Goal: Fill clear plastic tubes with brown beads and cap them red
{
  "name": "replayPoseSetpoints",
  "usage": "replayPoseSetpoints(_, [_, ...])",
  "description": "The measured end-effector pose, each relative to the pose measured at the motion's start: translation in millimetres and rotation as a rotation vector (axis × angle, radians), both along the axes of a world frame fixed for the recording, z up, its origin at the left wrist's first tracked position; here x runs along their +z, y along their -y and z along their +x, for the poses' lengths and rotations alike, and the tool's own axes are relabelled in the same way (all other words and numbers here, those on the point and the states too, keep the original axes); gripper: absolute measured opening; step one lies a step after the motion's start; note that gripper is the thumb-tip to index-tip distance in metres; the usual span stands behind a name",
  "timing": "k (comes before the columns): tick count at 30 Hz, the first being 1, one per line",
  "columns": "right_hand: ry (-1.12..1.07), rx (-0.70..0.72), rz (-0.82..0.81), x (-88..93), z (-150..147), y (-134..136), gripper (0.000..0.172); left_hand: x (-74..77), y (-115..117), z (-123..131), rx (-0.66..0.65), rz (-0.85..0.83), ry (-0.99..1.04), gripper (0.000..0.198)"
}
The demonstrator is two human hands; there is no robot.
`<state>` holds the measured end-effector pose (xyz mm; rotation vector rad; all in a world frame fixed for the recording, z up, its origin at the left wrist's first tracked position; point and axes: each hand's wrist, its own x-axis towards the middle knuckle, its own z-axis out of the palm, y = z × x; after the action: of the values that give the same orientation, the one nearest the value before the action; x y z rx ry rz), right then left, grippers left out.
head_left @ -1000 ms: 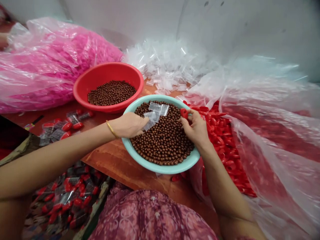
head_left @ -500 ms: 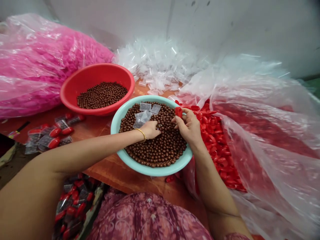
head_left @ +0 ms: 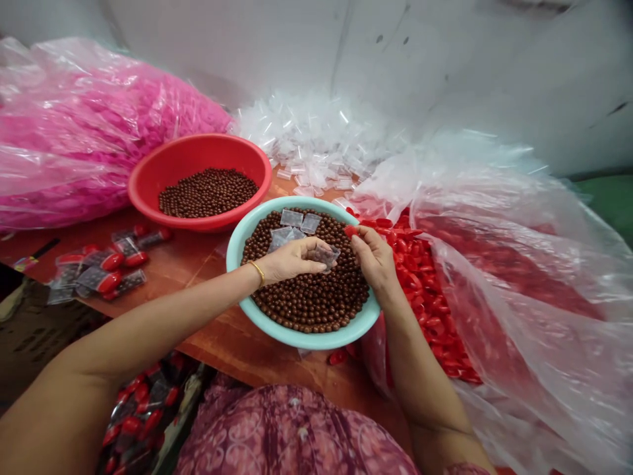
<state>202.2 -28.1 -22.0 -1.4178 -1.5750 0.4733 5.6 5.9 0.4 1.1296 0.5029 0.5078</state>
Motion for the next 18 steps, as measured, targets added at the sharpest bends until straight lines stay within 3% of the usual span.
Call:
replayPoseSetpoints(5, [-0.031, -0.019, -0.049, 1.6, -2, -2, 0.025, -1.1, -3, -3, 0.048, -0.046, 0.027, 0.037])
replayPoseSetpoints(9, [-0.276, 0.037, -0.145, 6.7, -6, 1, 0.027, -1.7, -4, -5, 0.039, -0.068, 0.015, 0.038])
replayPoseSetpoints(13, [-0.482, 0.116, -0.238, 15.8, -18, 11, 0.033, -4.3, -4, -3, -0.007, 0.025, -0.051, 0.033])
replayPoseSetpoints(18, [-0.210, 0.099, -0.161, 17.6, -29, 18, 0.035, -4.4, 0, -1, -0.048, 0.260, -0.114, 0.026])
